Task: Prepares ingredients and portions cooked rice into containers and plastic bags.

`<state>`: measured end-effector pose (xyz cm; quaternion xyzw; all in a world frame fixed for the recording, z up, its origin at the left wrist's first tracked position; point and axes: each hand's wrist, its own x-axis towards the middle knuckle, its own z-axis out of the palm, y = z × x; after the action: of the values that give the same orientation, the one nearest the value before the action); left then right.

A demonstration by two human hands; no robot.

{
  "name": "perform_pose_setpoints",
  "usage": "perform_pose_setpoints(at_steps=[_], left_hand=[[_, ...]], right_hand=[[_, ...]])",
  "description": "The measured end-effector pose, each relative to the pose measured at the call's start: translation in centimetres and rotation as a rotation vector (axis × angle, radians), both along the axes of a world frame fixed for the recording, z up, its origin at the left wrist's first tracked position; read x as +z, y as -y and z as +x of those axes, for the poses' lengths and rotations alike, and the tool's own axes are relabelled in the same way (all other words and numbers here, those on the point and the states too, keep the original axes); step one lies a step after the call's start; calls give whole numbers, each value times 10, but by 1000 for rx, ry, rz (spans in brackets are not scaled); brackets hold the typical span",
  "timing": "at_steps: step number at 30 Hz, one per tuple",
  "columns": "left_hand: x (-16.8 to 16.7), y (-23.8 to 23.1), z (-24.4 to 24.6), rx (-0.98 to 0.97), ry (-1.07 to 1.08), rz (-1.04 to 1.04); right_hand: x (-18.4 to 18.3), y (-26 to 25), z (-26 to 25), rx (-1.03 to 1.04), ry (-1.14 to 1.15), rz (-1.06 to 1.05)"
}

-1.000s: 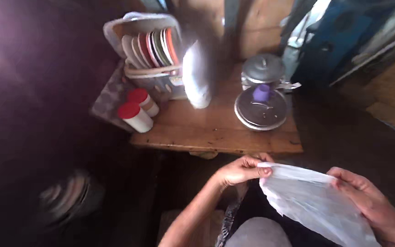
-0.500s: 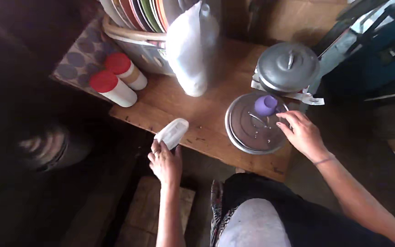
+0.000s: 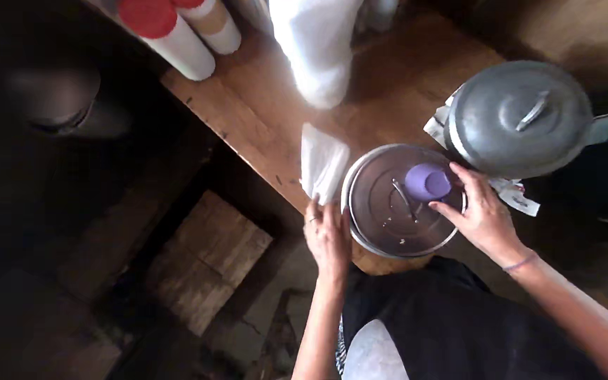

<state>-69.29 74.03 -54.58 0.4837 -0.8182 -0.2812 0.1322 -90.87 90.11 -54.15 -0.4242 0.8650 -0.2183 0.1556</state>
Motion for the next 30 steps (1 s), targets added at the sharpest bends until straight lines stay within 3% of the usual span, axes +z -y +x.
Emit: perform_pose_setpoints(at_steps=[4,5,7,10,13,16,18,22,26,30], left_hand=[[12,-60,-57,-263,-211,236],[8,-73,-68,-314,-257,233],[-2,-93,-82,-431,-295,29],[3,-93,-95,-669,-120,-223],[6,-81,-111,-846,105,-167],[4,-70,-120,-941,101,-262],[12,-60,-116,-855,48,-220],[59,-23,-73,-340,-6,68],[60,-24,7,114,-269,-124],[46,-59,79,469,-359,-86]], right_hand=[[-6,-17,-17,52,73,48],[-8,-18,-19,64,103,44],[-15,-22,-22,98,159,-14],[-19,-26,-31,191,308,-46],[-19,-37,-52,290,355,-23],[-17,-47,-68,220,274,-57],[-8,-43,-68,141,267,-55],[-3,0,-30,237,358,160],[-33,39,12,355,237,218],[-11,46,-14,293,255,61]])
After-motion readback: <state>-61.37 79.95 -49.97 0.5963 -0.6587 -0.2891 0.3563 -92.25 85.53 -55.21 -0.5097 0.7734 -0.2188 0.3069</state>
